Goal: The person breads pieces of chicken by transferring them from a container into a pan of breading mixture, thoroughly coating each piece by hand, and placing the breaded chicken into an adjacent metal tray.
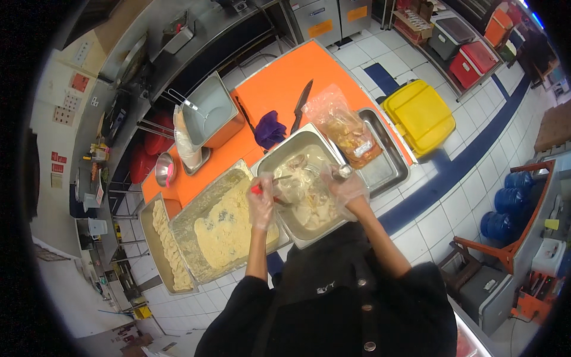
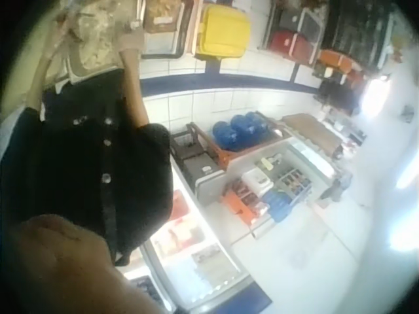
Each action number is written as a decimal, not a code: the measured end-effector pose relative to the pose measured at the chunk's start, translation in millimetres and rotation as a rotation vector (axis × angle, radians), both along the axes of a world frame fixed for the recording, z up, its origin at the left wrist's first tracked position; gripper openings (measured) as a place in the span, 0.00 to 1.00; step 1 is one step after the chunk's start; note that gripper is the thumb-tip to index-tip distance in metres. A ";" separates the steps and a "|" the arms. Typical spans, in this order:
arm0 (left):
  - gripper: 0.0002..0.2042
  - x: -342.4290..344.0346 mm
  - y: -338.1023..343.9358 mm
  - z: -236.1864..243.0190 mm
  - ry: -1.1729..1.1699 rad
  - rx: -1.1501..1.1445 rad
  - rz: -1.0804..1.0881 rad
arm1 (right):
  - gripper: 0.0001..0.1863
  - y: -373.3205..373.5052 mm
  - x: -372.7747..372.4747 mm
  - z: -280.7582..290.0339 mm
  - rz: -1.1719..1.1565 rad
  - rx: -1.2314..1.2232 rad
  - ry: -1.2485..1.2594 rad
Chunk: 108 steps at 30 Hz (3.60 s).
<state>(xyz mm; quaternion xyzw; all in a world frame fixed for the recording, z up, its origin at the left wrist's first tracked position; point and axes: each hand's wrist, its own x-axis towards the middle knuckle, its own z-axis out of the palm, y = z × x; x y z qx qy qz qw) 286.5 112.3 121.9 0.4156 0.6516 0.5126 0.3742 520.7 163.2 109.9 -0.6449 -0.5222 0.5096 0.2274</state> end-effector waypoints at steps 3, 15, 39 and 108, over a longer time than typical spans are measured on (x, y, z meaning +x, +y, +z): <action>0.21 0.6 16.8 -47.3 -0.023 -0.123 0.001 | 0.25 -25.0 -13.6 30.4 0.013 0.021 -0.105; 0.16 45.4 -46.9 -59.2 -0.097 -0.139 0.120 | 0.23 1.5 -52.9 -30.9 -0.226 0.123 -0.004; 0.20 24.5 1.5 -73.0 -0.060 -0.180 -0.230 | 0.07 -80.1 -5.6 -28.6 -0.360 0.475 0.108; 0.23 65.2 -33.4 -55.7 -0.174 -0.232 -0.008 | 0.19 13.6 -46.6 -35.6 0.037 0.165 0.415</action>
